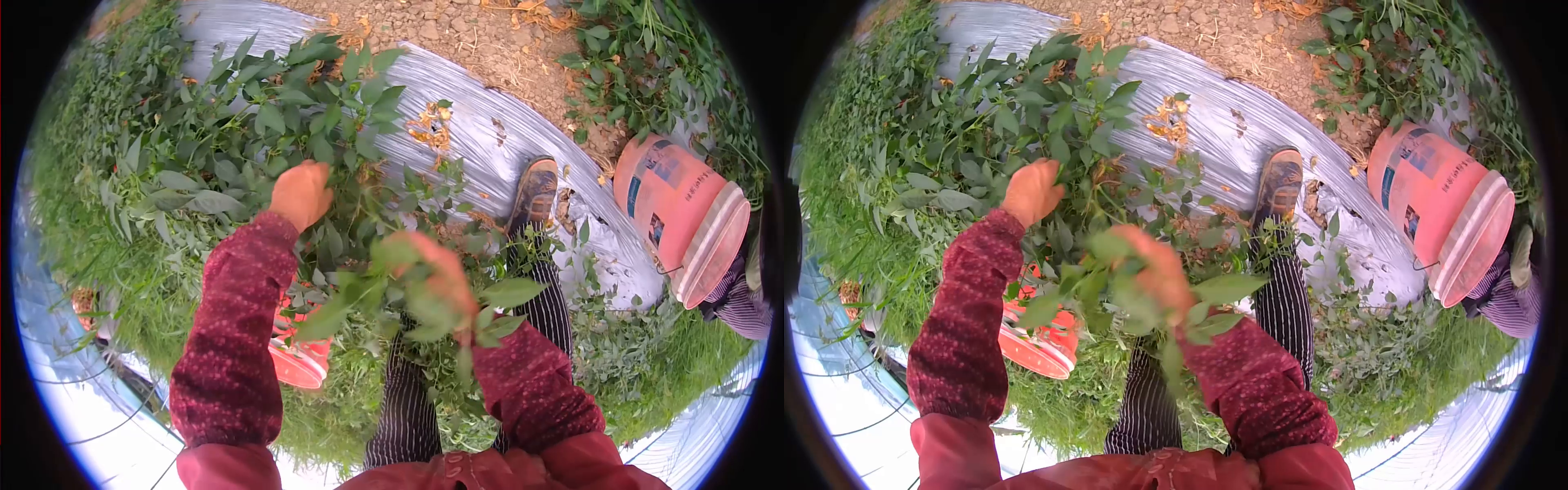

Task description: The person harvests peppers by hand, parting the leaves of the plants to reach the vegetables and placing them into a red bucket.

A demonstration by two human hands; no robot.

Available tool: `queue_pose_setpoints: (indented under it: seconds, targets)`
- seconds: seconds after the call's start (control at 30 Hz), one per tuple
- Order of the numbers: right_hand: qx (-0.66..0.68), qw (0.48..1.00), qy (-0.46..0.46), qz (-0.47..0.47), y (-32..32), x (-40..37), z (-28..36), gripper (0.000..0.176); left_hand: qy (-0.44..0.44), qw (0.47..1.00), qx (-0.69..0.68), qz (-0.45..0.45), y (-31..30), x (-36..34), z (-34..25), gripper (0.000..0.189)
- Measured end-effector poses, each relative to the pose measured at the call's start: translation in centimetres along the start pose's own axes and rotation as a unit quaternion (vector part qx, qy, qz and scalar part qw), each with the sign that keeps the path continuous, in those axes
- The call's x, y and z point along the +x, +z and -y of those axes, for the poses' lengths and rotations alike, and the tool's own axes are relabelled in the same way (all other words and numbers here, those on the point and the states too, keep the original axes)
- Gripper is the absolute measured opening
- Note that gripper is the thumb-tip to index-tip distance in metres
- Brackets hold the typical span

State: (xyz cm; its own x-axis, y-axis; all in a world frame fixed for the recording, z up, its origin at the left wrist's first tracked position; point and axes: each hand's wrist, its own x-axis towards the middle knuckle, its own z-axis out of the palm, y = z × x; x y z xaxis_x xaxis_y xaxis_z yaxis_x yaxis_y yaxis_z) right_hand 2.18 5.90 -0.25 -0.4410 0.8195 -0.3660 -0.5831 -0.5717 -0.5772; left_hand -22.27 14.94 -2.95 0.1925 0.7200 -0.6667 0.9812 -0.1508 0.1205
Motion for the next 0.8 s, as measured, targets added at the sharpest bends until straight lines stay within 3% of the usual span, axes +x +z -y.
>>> queue_pose_setpoints:
  seconds: [0.03, 0.07, 0.1, 0.13, 0.27, 0.4, 0.47, 0.5, 0.53, 0.6, 0.63, 0.67, 0.73, 0.8]
  targets:
    - [0.096, 0.979, 0.115, -0.140, -0.2, 0.5, 0.0, 0.032, -0.003, 1.000, 0.000, 0.000, 0.7, -0.4, 0.8, 0.026]
    - [0.097, 0.979, 0.117, -0.138, -0.6, 0.7, 0.6, 0.032, -0.070, 0.996, -0.005, 0.048, 1.1, -0.8, 1.5, 0.027]
    - [0.162, 0.944, 0.165, -0.236, -1.3, 0.7, 1.8, 0.035, -0.137, 0.986, -0.010, 0.094, 1.6, -1.2, 1.8, 0.029]
    - [0.223, 0.893, 0.211, -0.329, -1.7, 0.7, 2.4, 0.038, -0.139, 0.986, -0.011, 0.094, 2.2, -1.7, 1.8, 0.029]
    - [0.241, 0.835, 0.276, -0.411, -1.0, 1.0, 2.7, 0.032, -0.165, 0.974, -0.075, 0.134, 3.2, -3.4, 0.4, 0.036]
    - [0.345, 0.839, 0.266, -0.327, -2.4, 0.6, 2.1, 0.031, -0.173, 0.966, -0.175, 0.080, 5.2, -5.0, 0.4, 0.037]
    - [0.463, 0.850, 0.228, -0.108, -1.7, 0.6, 2.9, 0.032, -0.233, 0.904, -0.358, -0.019, 6.3, -5.2, 0.8, 0.032]
    - [0.450, 0.865, 0.211, -0.077, -1.0, 0.5, 3.6, 0.033, -0.296, 0.835, -0.463, -0.032, 6.6, -4.9, 1.0, 0.027]
    - [0.448, 0.865, 0.213, -0.076, -0.7, 0.7, 4.1, 0.033, -0.297, 0.833, -0.465, -0.035, 7.0, -4.7, 1.1, 0.027]
    - [0.390, 0.900, 0.194, -0.012, -0.5, 0.9, 4.6, 0.034, -0.278, 0.794, -0.517, -0.160, 6.3, -4.1, 0.3, 0.028]
    - [0.369, 0.908, 0.197, -0.022, -0.5, 1.0, 4.4, 0.034, -0.222, 0.771, -0.561, -0.201, 6.1, -3.8, -0.4, 0.032]
    - [0.368, 0.908, 0.200, -0.022, -0.3, 1.0, 4.3, 0.034, -0.224, 0.770, -0.562, -0.202, 5.4, -3.8, -1.4, 0.032]
    - [0.331, 0.912, 0.233, -0.065, 0.2, 1.2, 4.1, 0.031, -0.216, 0.734, -0.628, -0.143, 4.0, -4.2, -3.4, 0.036]
    - [0.310, 0.916, 0.246, -0.072, 0.5, 1.6, 4.1, 0.030, -0.225, 0.763, -0.596, -0.110, 3.6, -5.0, -4.5, 0.037]
